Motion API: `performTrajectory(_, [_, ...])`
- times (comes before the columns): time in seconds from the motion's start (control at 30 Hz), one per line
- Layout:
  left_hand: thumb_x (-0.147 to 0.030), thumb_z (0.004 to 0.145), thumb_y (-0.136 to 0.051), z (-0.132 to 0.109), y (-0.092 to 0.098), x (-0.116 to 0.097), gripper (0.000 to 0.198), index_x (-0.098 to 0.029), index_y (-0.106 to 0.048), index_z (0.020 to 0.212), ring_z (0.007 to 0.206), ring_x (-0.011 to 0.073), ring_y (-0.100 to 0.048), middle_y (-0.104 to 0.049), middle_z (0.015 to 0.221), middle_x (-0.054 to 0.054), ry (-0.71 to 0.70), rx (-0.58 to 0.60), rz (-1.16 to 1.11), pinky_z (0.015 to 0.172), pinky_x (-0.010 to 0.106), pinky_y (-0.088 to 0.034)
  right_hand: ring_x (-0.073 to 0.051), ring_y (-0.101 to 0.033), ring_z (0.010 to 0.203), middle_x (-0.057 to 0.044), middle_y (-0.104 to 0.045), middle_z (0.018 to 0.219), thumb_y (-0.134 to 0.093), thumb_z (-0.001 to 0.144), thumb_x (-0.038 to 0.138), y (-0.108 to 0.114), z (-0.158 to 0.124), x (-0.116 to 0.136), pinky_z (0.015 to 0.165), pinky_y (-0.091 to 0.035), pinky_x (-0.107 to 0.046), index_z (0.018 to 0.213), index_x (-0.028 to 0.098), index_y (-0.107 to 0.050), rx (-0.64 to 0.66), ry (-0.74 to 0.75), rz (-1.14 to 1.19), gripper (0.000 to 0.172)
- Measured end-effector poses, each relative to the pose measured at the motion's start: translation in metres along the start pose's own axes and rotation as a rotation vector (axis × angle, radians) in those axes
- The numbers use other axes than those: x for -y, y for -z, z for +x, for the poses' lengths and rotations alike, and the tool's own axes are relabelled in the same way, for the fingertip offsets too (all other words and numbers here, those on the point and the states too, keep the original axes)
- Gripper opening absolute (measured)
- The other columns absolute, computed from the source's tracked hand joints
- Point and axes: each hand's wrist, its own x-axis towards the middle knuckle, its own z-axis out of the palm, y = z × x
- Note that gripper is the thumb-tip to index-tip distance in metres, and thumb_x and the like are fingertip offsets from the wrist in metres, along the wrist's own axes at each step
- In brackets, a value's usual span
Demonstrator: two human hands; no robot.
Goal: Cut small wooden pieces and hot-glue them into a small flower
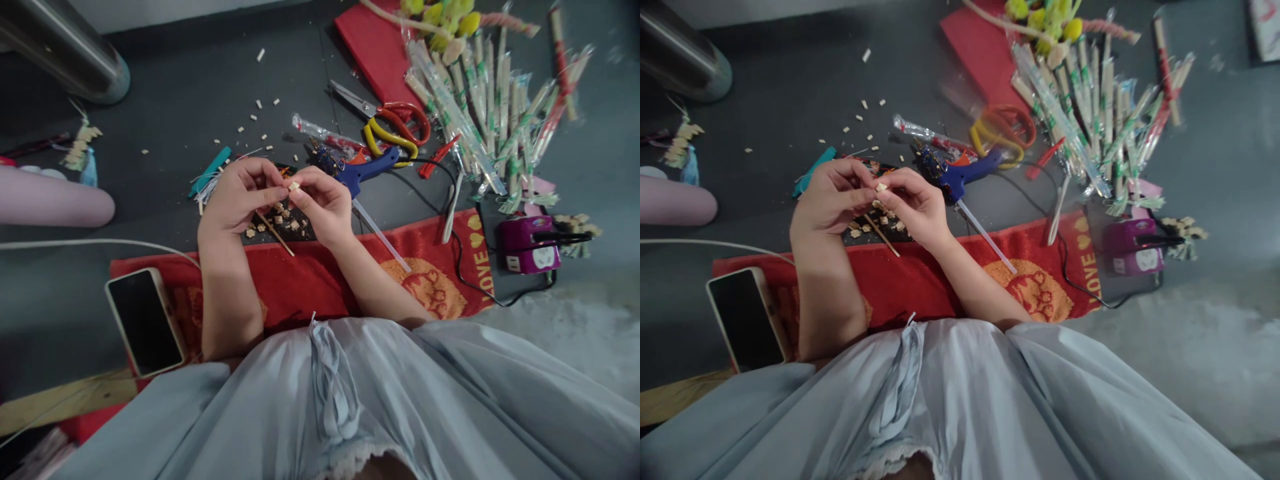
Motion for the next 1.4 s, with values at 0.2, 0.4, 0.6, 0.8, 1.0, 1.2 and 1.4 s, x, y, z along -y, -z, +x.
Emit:
performTrajectory(0.2, [-0.036, 0.05, -0.088, 0.0, -0.003, -0.004, 0.034, -0.02, -0.063, 0.067, 0.038, 0.003, -0.041, -0.058, 0.054, -0.006, 0.001, -0.012, -0.099, 0.032, 0.022, -0.022, -0.01, -0.061, 0.075, -0.003, -0.063, 0.097, -0.046, 0.089, 0.058, -0.003, 0.0, -0.005, 0.066, -0.055, -0.028, 0.101, 0.02, -0.062, 0.064, -0.067, 0.096, 0.043])
performTrajectory(0.4, [-0.037, 0.052, -0.088, 0.001, -0.003, -0.005, 0.035, -0.02, -0.06, 0.064, 0.035, 0.0033, -0.041, -0.056, 0.048, -0.007, 0.024, -0.033, -0.12, 0.03, 0.022, -0.023, -0.011, -0.061, 0.077, -0.003, -0.063, 0.099, -0.046, 0.09, 0.056, -0.002, 0.0, -0.007, 0.068, -0.056, -0.029, 0.108, 0.022, -0.062, 0.112, -0.051, 0.123, 0.043])
performTrajectory(0.6, [-0.037, 0.047, -0.09, 0.001, -0.003, -0.004, 0.039, -0.021, -0.06, 0.066, 0.037, 0.0031, -0.041, -0.057, 0.05, -0.008, 0.031, -0.038, -0.11, 0.031, 0.022, -0.023, -0.011, -0.059, 0.082, -0.003, -0.062, 0.099, -0.045, 0.091, 0.056, 0.0, 0.001, -0.006, 0.071, -0.055, -0.03, 0.11, 0.023, -0.065, 0.109, -0.037, 0.04, 0.043])
performTrajectory(0.8, [-0.038, 0.044, -0.09, 0.005, 0.0, 0.0, 0.037, -0.022, -0.064, 0.064, 0.035, 0.004, -0.04, -0.054, 0.047, -0.008, 0.026, -0.087, -0.063, 0.031, 0.025, -0.02, -0.015, -0.058, 0.093, -0.004, -0.061, 0.095, -0.051, 0.09, 0.047, 0.005, 0.002, -0.001, 0.084, -0.053, -0.036, 0.109, 0.026, -0.069, 0.065, 0.029, -0.063, 0.033])
performTrajectory(1.0, [-0.038, 0.043, -0.09, 0.005, -0.002, 0.004, 0.033, -0.022, -0.067, 0.059, 0.036, 0.0036, -0.04, -0.054, 0.045, -0.008, -0.014, -0.168, -0.025, 0.033, 0.025, -0.02, -0.015, -0.056, 0.096, -0.003, -0.058, 0.096, -0.05, 0.092, 0.039, 0.006, 0.002, -0.003, 0.088, -0.051, -0.038, 0.116, 0.029, -0.066, 0.028, 0.079, -0.189, 0.03])
performTrajectory(1.2, [-0.037, 0.051, -0.088, 0.005, -0.002, 0.006, 0.028, -0.021, -0.068, 0.062, 0.039, 0.0019, -0.041, -0.056, 0.048, -0.008, -0.09, -0.147, 0.021, 0.036, 0.023, -0.023, -0.015, -0.058, 0.093, -0.003, -0.06, 0.094, -0.052, 0.091, 0.04, 0.005, 0.001, 0.001, 0.084, -0.054, -0.036, 0.11, 0.029, -0.068, -0.036, 0.073, -0.165, 0.028])
performTrajectory(1.4, [-0.036, 0.051, -0.088, 0.005, 0.0, 0.006, 0.024, -0.024, -0.07, 0.062, 0.036, 0.0029, -0.04, -0.058, 0.048, -0.007, -0.108, -0.141, 0.022, 0.032, 0.025, -0.022, -0.015, -0.062, 0.09, -0.003, -0.066, 0.096, -0.057, 0.086, 0.049, 0.002, -0.001, 0.0, 0.082, -0.056, -0.033, 0.097, 0.022, -0.067, -0.107, -0.013, -0.089, 0.031])
